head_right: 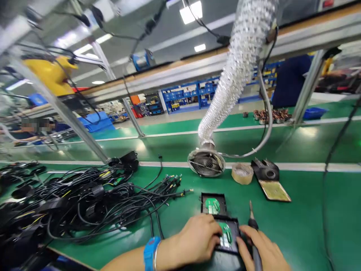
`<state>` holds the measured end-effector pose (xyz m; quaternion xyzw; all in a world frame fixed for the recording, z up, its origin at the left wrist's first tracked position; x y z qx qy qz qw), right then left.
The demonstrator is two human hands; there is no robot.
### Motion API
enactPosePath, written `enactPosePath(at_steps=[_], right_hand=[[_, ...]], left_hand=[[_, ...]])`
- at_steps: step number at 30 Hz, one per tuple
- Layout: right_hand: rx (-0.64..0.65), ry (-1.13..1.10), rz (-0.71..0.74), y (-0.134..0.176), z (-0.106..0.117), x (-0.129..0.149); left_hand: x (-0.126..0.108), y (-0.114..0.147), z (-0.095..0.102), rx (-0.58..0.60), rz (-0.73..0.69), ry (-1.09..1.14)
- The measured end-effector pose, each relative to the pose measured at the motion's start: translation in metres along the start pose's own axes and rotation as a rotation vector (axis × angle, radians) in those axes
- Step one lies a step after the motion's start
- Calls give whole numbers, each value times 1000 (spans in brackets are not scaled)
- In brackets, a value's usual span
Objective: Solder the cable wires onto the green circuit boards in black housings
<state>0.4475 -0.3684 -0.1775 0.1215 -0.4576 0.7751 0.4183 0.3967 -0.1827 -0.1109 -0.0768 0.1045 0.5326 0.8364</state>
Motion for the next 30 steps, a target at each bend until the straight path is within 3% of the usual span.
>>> enactPosePath(at_steps=[3,9,19,25,30], right_hand=[[87,122,34,-6,11,14],[167,145,-77,-9,13,17],[144,103,-116,-11,14,21],[83,-92,-157,-16,38,28],[196,-264,-156,-19,55,43]], left_hand=[[2,-8,3,35,-43,12],[13,-19,-1,102,-91,104],[22,-26,0,147,-95,194],[22,-25,-4,115,-86,289],[23,-20,-9,64,-56,336]])
Point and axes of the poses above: each hand's wrist, its own y-axis away from the middle knuckle, its own z-axis out of the back of the hand, x = y × z, the point moved 2 cm from there along -y, towards the middle knuckle, and after that the axes turned 9 degrees about -z, right-handed, at the moved point
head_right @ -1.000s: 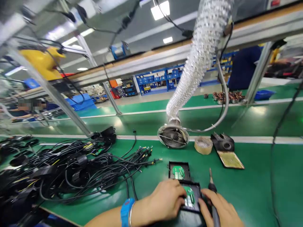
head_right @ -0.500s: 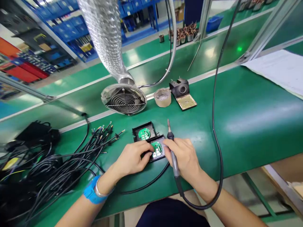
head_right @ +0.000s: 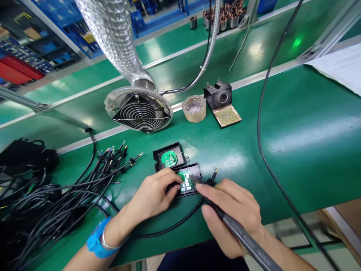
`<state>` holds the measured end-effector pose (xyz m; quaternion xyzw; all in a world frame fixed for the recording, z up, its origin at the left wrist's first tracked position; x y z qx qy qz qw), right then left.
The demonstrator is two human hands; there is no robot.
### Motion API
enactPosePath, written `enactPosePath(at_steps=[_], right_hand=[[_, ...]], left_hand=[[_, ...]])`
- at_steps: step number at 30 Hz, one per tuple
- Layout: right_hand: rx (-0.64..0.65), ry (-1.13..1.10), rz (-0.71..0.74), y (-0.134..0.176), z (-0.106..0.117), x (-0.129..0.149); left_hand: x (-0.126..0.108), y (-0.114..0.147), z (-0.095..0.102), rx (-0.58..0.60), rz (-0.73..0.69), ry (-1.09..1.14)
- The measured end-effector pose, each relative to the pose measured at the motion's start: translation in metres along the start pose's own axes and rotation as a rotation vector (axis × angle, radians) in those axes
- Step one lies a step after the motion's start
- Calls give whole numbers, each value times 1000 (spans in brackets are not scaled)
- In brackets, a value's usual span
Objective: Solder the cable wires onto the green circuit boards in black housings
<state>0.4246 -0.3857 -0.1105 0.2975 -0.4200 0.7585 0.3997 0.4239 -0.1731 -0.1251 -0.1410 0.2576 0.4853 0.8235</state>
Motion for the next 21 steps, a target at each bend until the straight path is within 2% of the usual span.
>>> enactPosePath(at_steps=[4,9,21], right_hand=[[-6,-108,29,1,-6,1],[43,-150,-1,1,-15,-6],[49,-119,-16,-2,-16,-5]], left_hand=[[1,0,-2,-39,-4,-3],[2,0,-3,-36,-32,8],[3,2,-4,-33,-44,-2]])
Point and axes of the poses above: each hand's wrist, its own y-axis away from the middle knuckle, its own z-axis out of the back of the hand, x = y × z, the point moved 2 cm from there along -y, towards the middle knuckle, and after that the axes turned 9 degrees about -z, right-handed, at the moved point
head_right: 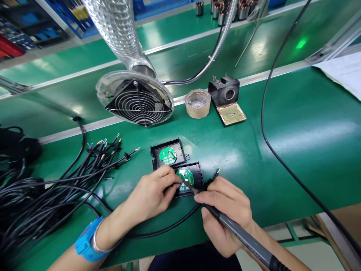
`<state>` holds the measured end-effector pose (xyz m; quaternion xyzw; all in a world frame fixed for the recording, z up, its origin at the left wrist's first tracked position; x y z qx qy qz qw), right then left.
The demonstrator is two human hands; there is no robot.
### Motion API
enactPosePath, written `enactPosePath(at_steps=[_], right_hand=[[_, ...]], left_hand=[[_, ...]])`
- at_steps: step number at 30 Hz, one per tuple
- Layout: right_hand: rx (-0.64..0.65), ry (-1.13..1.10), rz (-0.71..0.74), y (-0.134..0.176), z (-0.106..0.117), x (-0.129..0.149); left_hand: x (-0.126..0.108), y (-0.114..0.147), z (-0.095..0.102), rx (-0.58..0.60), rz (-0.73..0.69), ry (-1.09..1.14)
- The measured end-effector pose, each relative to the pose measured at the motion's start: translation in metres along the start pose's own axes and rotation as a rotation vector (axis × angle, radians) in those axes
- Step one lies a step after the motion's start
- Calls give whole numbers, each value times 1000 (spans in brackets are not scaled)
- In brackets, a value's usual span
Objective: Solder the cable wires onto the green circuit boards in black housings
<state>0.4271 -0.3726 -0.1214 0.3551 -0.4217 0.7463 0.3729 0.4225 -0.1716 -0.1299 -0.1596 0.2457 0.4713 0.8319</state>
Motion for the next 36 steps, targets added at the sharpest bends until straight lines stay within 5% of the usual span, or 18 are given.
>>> enactPosePath(at_steps=[17,28,36], right_hand=[[31,-4,51,0,2,1],[-129,6,6,3,9,3],[-43,25,-16,-2,6,9]], left_hand=[[-2,0,0,15,-3,-89],[-3,0,0,10,-15,-111],[-5,0,1,40,-11,-149]])
Point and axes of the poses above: each hand's wrist, its own y-axis away from the middle knuckle, its own z-axis out of the back of the hand, x = y × z, the point moved 2 cm from there along -y, towards the middle knuckle, and after that the axes turned 9 degrees about -z, right-handed, at the moved point
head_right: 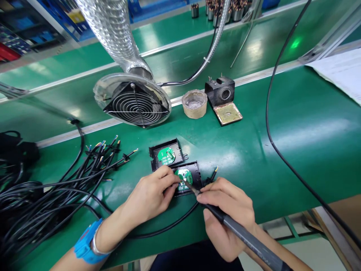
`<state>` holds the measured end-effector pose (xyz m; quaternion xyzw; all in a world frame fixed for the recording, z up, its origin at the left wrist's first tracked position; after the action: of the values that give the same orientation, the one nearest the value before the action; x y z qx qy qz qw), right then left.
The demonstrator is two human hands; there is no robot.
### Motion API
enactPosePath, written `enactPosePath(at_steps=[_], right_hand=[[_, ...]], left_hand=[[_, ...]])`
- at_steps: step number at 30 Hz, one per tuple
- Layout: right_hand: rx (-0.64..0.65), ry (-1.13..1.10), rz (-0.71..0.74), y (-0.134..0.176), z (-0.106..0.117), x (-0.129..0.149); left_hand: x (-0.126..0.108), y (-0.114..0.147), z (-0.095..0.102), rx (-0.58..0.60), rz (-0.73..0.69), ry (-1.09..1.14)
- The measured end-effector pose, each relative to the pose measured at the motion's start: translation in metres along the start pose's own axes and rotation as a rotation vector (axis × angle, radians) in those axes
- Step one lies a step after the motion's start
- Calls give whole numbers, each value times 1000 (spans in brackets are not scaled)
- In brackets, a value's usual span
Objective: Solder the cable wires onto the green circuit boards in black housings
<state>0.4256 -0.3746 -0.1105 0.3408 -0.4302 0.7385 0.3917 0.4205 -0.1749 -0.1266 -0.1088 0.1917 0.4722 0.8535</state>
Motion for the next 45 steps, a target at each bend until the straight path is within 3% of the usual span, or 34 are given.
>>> enactPosePath(at_steps=[6,19,26,45], right_hand=[[29,47,82,-2,-6,-2],[122,36,98,7,-6,-8],[8,-10,66,6,2,-3],[30,-96,-9,4,-2,-6]], left_hand=[[0,2,-2,14,5,-2],[0,1,-1,16,-5,-14],[0,0,-1,11,-3,-21],[0,1,-3,34,-26,-76]])
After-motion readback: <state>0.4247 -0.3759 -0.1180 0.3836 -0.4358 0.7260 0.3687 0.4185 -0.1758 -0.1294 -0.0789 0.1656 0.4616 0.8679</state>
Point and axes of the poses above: each hand's wrist, its own y-axis away from the middle knuckle, its own z-axis out of the back of the hand, x = y × z, the point moved 2 cm from there along -y, towards the middle knuckle, and after that the axes turned 9 degrees about -z, right-handed, at the moved point
